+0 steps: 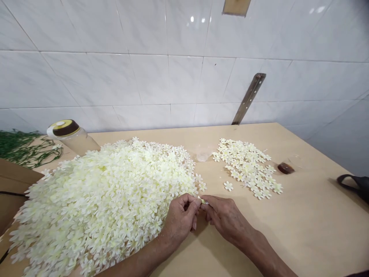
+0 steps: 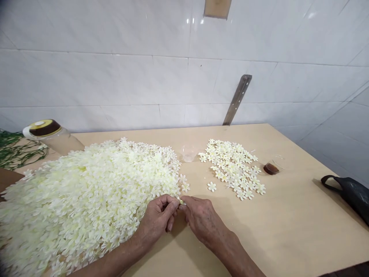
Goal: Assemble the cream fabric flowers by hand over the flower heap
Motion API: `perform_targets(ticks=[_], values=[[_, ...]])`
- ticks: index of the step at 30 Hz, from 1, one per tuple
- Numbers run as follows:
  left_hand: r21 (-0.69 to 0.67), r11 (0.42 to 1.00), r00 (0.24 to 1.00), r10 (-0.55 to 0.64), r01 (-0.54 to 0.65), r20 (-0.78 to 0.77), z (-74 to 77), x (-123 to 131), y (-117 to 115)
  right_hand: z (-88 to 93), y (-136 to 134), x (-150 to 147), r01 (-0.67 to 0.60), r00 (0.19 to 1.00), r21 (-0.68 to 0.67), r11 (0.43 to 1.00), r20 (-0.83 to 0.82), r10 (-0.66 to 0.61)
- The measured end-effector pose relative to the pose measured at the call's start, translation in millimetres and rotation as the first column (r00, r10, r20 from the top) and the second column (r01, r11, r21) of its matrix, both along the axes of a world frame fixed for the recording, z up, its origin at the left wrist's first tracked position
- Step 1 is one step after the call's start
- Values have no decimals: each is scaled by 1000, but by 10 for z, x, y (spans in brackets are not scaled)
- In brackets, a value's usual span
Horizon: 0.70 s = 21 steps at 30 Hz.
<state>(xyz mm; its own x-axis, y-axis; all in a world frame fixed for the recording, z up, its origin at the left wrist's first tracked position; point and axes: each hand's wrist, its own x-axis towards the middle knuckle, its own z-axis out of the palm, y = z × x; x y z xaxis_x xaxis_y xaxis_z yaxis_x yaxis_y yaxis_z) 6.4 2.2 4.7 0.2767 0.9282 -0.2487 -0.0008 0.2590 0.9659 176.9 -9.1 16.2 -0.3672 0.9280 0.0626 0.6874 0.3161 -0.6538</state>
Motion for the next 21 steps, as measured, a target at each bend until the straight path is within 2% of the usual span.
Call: perform_targets(ticks=[5, 8, 10, 13, 15, 18, 21], values=[[3, 999, 999, -49, 49, 11, 16, 1, 10, -34, -54, 6, -39, 994, 68, 997, 100, 32], [7, 999, 999, -41, 41, 19, 1, 12, 14, -72, -89, -7, 9, 985, 84, 996, 172, -23], [6, 1000, 1000, -22, 22, 21, -14, 17, 12, -53, -113, -20, 29, 980, 43, 999, 196, -36], [-9, 1000, 999, -7, 7, 32, -23, 8, 17, 54, -154, -29, 29, 983, -71, 997, 183, -16], [-19, 1000, 999, 14, -13, 43, -17, -5, 30, 162, -174, -24, 30, 984, -99, 995, 178, -12], [-18, 1000, 998, 11, -10, 58, -9, -20, 50, 320, -167, 0, -27, 987, -81, 996, 156, 39], [-18, 998, 997, -51, 52, 62, -21, -28, 50, 407, -120, 24, -93, 984, -33, 995, 146, 97]])
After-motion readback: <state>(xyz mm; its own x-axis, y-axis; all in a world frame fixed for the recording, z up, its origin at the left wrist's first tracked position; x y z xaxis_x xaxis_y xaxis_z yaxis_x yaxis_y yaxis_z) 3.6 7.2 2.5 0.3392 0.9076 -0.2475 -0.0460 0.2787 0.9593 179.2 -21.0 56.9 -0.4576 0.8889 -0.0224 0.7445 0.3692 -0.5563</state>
